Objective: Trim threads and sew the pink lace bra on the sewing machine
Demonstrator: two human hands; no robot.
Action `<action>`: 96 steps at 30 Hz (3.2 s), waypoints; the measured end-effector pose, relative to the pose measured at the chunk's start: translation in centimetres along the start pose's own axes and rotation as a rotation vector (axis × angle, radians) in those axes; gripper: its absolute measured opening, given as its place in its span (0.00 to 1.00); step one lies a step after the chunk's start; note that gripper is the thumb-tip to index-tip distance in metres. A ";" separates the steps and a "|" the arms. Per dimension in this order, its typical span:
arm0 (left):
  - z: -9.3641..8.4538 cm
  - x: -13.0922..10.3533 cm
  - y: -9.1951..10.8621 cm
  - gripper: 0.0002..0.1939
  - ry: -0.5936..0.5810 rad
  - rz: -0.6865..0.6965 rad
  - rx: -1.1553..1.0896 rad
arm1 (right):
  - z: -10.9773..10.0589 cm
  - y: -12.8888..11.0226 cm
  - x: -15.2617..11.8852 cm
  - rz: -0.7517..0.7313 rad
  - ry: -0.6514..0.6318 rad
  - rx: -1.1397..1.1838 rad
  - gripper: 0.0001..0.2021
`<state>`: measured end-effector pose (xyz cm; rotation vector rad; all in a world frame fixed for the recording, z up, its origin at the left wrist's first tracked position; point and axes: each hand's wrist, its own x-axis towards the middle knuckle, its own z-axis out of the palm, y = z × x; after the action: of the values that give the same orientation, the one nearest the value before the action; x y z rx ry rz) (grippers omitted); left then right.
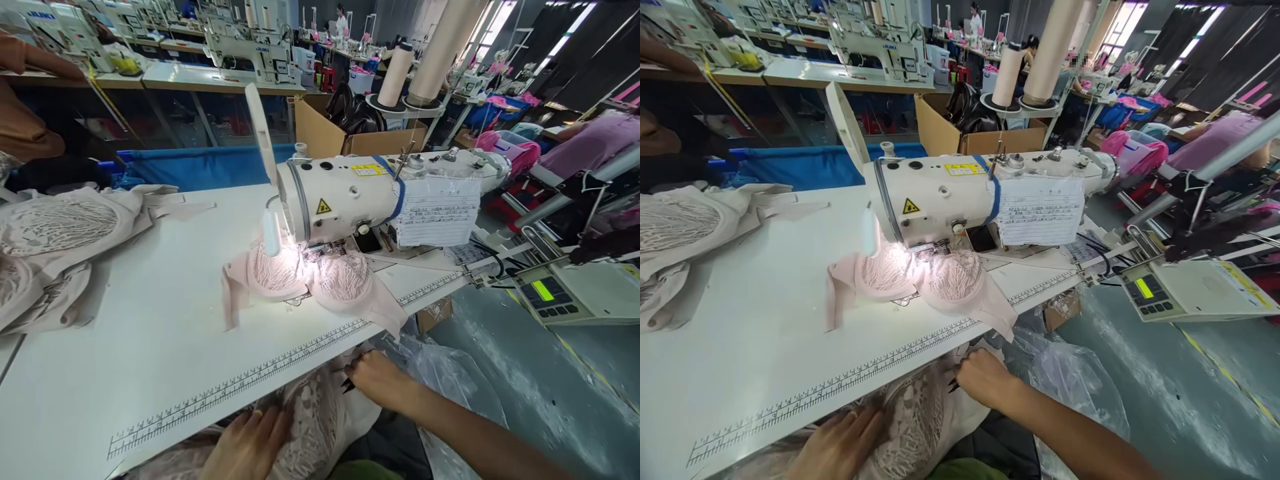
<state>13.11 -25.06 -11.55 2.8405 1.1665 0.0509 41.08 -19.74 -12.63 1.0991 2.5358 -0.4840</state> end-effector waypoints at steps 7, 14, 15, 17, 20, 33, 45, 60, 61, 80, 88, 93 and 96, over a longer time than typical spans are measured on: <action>-4.6 12.2 -7.9 0.14 0.474 0.115 0.015 | -8.7 3.1 3.5 -0.237 0.769 -0.116 0.14; -5.0 16.5 -12.3 0.18 0.084 0.236 0.108 | -13.6 11.5 11.3 0.303 0.671 -0.055 0.08; -5.0 16.4 -12.2 0.18 0.105 0.223 0.108 | -13.7 12.0 11.9 0.293 0.656 -0.051 0.07; -4.9 16.2 -11.9 0.19 0.157 0.192 0.098 | -13.6 12.4 12.2 0.255 0.632 -0.061 0.06; -4.9 16.3 -11.7 0.18 0.173 0.176 0.074 | -13.7 12.2 11.5 0.134 0.594 -0.123 0.08; -4.1 16.3 -13.4 0.28 0.217 0.108 0.145 | -12.9 12.0 10.7 -0.083 0.387 -0.042 0.32; -3.8 17.1 -15.6 0.23 0.292 0.060 -0.007 | -14.4 8.1 10.2 0.313 0.376 0.048 0.06; -3.1 16.3 -8.6 0.23 0.224 -0.006 0.276 | -11.9 9.7 11.3 0.343 0.674 0.166 0.04; -3.0 16.3 -8.7 0.24 0.212 0.004 0.272 | -11.6 9.9 11.1 0.320 0.676 0.122 0.02; -3.4 15.9 -15.4 0.25 0.265 0.150 -0.166 | -11.9 8.5 10.1 0.103 0.550 -0.072 0.31; -4.9 16.8 -14.1 0.24 0.302 0.038 -0.104 | -11.9 8.4 10.3 0.066 0.566 -0.015 0.26; -4.3 16.5 -10.4 0.16 0.342 0.029 -0.332 | -11.7 8.9 10.3 0.038 0.599 0.103 0.26; -4.3 16.3 -10.2 0.13 0.286 0.057 -0.347 | -11.2 9.6 10.0 -0.025 0.662 0.181 0.21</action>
<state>17.30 -6.13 -8.01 2.6108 0.9996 0.6173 39.94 -2.36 -8.64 1.4926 3.1158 -0.4089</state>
